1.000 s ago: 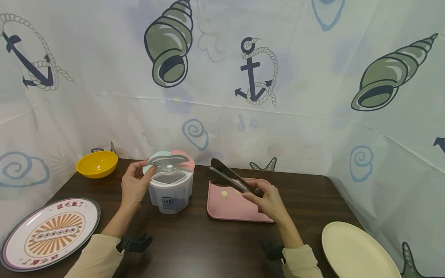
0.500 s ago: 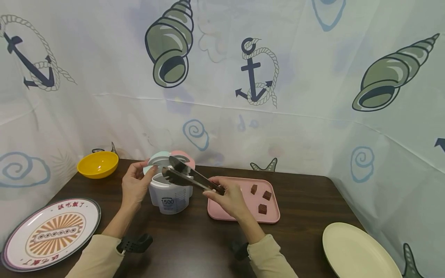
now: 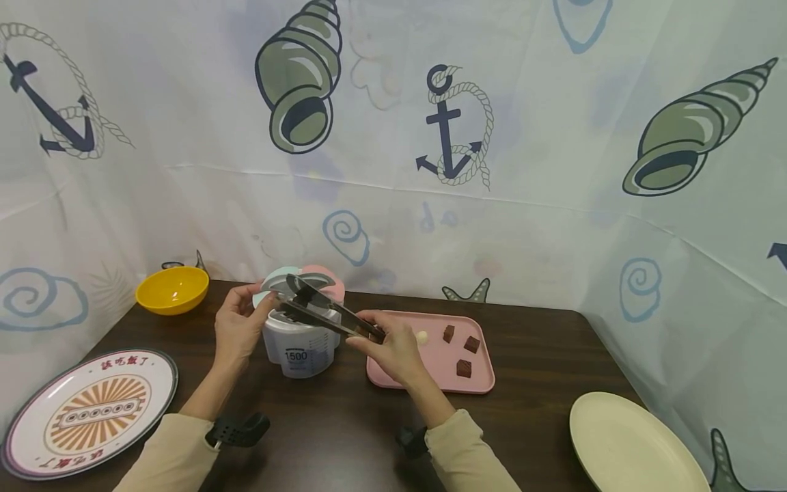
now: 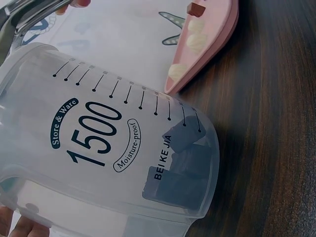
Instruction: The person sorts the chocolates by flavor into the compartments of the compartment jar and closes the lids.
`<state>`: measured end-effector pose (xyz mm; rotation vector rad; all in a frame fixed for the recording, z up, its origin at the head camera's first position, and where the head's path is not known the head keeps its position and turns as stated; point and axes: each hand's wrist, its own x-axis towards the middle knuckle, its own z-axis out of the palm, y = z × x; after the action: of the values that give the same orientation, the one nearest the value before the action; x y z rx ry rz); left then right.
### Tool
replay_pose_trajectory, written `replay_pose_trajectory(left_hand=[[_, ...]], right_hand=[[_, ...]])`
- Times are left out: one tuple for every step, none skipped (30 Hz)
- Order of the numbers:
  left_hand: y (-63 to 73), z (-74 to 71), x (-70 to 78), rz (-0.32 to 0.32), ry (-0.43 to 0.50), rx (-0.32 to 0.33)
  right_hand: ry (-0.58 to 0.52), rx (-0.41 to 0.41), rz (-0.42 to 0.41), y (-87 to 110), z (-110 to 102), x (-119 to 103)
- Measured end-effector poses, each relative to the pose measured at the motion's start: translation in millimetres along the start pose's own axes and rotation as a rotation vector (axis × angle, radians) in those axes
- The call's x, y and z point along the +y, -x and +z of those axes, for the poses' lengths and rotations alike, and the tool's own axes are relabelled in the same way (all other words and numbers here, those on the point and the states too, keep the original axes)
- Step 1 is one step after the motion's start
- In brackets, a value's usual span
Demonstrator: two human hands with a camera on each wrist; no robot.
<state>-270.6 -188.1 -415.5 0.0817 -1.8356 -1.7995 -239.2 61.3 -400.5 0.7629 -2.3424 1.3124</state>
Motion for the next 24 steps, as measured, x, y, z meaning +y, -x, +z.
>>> replay_pose_trajectory(left_hand=[[0.0, 0.0, 0.3, -0.001, -0.002, -0.002], [0.1, 0.0, 0.6, -0.002, -0.005, -0.004], [0.1, 0.0, 0.7, -0.003, -0.007, -0.005], [0.3, -0.1, 1.0, -0.002, -0.009, -0.007], [0.3, -0.1, 0.9, -0.002, -0.011, -0.009], [0.4, -0.2, 1.1, -0.002, -0.011, -0.011], [0.6, -0.3, 1.3, -0.001, -0.010, -0.012], [0.7, -0.5, 1.3, -0.001, -0.004, -0.013], [0.7, -0.5, 1.5, -0.002, -0.001, -0.014], [0.7, -0.6, 1.5, -0.005, 0.002, -0.014], [0.4, -0.7, 1.1, -0.010, 0.003, -0.014], [0.4, -0.8, 1.2, -0.012, 0.005, -0.014], [0.2, -1.0, 1.1, -0.015, 0.002, -0.013], [0.0, -1.1, 1.0, -0.018, 0.001, -0.013], [-0.2, -1.2, 0.9, -0.020, 0.002, -0.012], [-0.4, -1.2, 0.8, -0.023, 0.002, -0.011], [-0.5, -1.2, 0.8, -0.021, 0.000, -0.010], [-0.4, -1.2, 1.1, -0.018, -0.002, -0.011], [-0.6, -1.1, 1.2, -0.019, -0.004, -0.009], [-0.7, -0.8, 1.3, -0.020, -0.005, -0.008], [-0.7, -0.7, 1.5, -0.021, -0.007, -0.007], [-0.5, -0.7, 1.8, -0.021, -0.014, -0.007], [-0.3, -0.8, 1.9, -0.019, -0.017, -0.008], [-0.2, -0.9, 1.9, -0.017, -0.020, -0.009]], right_hand=[[0.003, -0.002, 0.002, -0.1, 0.1, -0.3], [0.003, -0.004, 0.002, -0.1, 0.1, -0.6], [0.002, -0.006, 0.002, 0.0, 0.0, -0.9], [0.000, -0.006, 0.002, 0.1, 0.0, -1.2], [-0.004, -0.006, 0.001, 0.3, -0.2, -1.5], [-0.009, -0.007, -0.001, 0.5, -0.3, -1.6], [-0.012, -0.008, -0.002, 0.6, -0.3, -1.4], [-0.016, -0.008, -0.003, 0.8, -0.4, -1.1], [-0.023, -0.010, -0.003, 0.9, -0.4, -0.6], [-0.029, -0.011, -0.004, 0.9, -0.4, 0.0], [-0.035, -0.012, -0.003, 1.0, -0.4, 0.7], [-0.040, -0.013, -0.002, 1.1, -0.3, 1.7], [-0.045, -0.014, -0.001, 1.2, -0.2, 2.6], [-0.049, -0.012, -0.002, 1.3, -0.2, 3.0], [-0.051, -0.011, -0.003, 1.4, -0.2, 3.3], [-0.053, -0.009, -0.002, 1.6, -0.2, 3.2], [-0.053, -0.010, 0.002, 1.6, -0.3, 2.9], [-0.051, -0.014, 0.008, 1.5, -1.2, -0.1], [-0.053, -0.016, 0.012, 1.7, -3.2, -6.2], [-0.053, -0.018, 0.017, 2.0, -5.2, -12.4], [-0.054, -0.022, 0.020, 2.4, -7.2, -18.3], [-0.055, -0.025, 0.023, 2.8, -9.2, -24.3], [-0.053, -0.027, 0.026, 3.1, -11.1, -30.0], [-0.055, -0.028, 0.022, 3.5, -13.2, -35.7]])
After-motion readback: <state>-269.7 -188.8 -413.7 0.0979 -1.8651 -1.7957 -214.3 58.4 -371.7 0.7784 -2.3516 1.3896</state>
